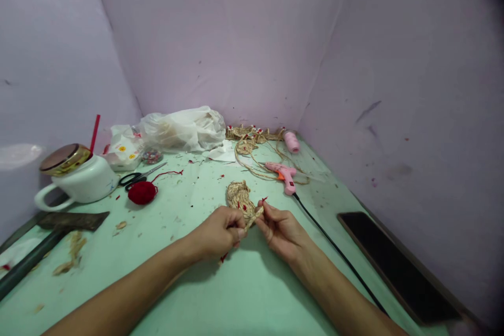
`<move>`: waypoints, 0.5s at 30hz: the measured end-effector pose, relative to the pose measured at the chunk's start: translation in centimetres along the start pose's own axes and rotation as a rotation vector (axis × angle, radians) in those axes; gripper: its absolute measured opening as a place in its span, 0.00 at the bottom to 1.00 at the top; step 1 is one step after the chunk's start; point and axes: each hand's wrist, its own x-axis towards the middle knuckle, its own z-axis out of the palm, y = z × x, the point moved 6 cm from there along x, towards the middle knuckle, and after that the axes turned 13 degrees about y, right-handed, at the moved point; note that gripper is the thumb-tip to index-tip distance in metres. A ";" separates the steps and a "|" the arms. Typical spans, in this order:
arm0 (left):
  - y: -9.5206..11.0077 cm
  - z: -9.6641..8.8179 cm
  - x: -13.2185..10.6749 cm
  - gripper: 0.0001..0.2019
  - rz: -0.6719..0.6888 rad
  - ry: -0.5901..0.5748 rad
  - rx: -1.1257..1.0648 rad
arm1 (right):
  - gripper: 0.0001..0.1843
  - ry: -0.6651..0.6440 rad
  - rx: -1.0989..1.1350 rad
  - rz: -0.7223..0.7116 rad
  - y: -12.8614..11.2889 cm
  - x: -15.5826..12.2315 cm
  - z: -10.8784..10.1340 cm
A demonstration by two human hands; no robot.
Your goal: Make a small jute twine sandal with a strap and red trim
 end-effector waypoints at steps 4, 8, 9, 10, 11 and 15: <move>1.1 -0.9 -0.1 0.09 0.033 0.023 -0.027 | 0.09 0.021 0.033 0.006 -0.7 -0.1 -0.2; 2.9 -6.0 -0.2 0.14 0.199 0.480 0.031 | 0.12 0.055 0.071 -0.162 -2.8 -0.4 -0.4; 2.9 -7.3 -0.3 0.14 0.194 0.602 0.039 | 0.12 0.060 0.076 -0.197 -3.2 -0.4 -0.4; 2.6 -8.2 -0.4 0.15 0.145 0.668 0.020 | 0.12 0.061 0.074 -0.228 -3.5 -0.5 -0.4; 2.1 -8.7 -0.3 0.17 0.066 0.672 -0.025 | 0.12 0.058 0.062 -0.260 -3.7 -0.6 -0.4; -0.4 -6.1 0.1 0.27 -0.338 0.225 -0.261 | 0.10 0.041 -0.056 -0.424 -4.3 -1.1 0.0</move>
